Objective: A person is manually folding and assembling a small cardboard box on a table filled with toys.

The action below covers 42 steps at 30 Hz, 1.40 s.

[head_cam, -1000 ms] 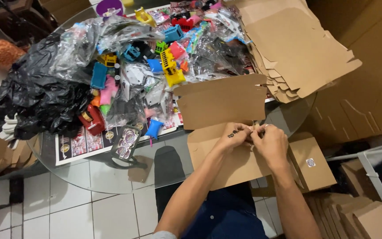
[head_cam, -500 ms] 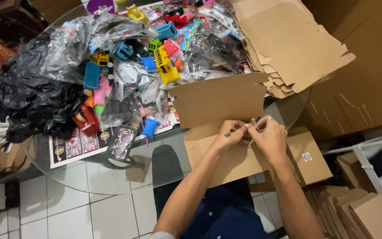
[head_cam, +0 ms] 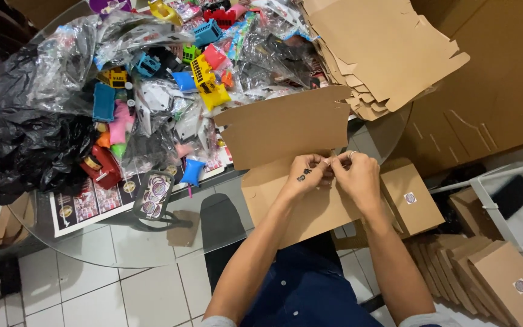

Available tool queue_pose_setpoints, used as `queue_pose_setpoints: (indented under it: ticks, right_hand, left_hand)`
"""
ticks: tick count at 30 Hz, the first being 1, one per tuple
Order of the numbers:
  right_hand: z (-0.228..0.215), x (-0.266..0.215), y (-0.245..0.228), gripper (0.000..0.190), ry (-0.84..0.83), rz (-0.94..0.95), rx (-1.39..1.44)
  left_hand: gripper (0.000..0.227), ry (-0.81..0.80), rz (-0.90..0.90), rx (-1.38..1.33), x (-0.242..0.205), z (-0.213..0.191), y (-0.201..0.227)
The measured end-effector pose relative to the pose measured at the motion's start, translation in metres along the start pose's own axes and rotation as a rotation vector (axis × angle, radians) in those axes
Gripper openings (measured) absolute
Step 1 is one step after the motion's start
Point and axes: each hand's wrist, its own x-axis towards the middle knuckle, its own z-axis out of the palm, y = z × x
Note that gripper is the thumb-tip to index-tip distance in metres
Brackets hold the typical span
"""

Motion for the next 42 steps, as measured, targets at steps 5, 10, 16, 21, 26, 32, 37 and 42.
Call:
queue_pose_setpoints:
  ticks: [5, 10, 16, 21, 26, 32, 37, 42]
  right_hand:
    - [0.005, 0.004, 0.011, 0.021, -0.023, -0.004, 0.004]
    - [0.007, 0.011, 0.022, 0.016, -0.069, -0.012, 0.018]
    - [-0.003, 0.005, 0.009, 0.021, -0.090, 0.009, 0.112]
    - [0.005, 0.010, 0.023, 0.021, -0.081, -0.033, 0.143]
    - [0.010, 0.007, 0.032, 0.023, -0.054, -0.034, 0.113]
    - [0.020, 0.016, 0.035, 0.020, -0.005, -0.063, 0.084]
    - [0.023, 0.023, 0.035, 0.020, 0.008, -0.017, 0.042]
    - [0.030, 0.039, 0.060, 0.026, -0.038, -0.020, -0.024]
  left_hand:
    - [0.019, 0.037, 0.026, 0.192, -0.003, -0.003, 0.005]
    - [0.023, 0.006, 0.023, 0.073, -0.008, 0.000, 0.012]
    - [0.020, 0.025, 0.096, 0.098, -0.005, 0.002, 0.004]
    - [0.021, 0.024, 0.128, 0.234, 0.040, 0.008, -0.040]
    - [0.019, 0.062, 0.147, 0.255, -0.007, 0.006, 0.002]
    - [0.021, 0.081, 0.186, 0.248, -0.004, 0.006, -0.003]
    - [0.025, 0.080, 0.236, 0.219, -0.009, 0.006, 0.003]
    - [0.038, 0.022, 0.290, 0.266, -0.022, 0.001, 0.005]
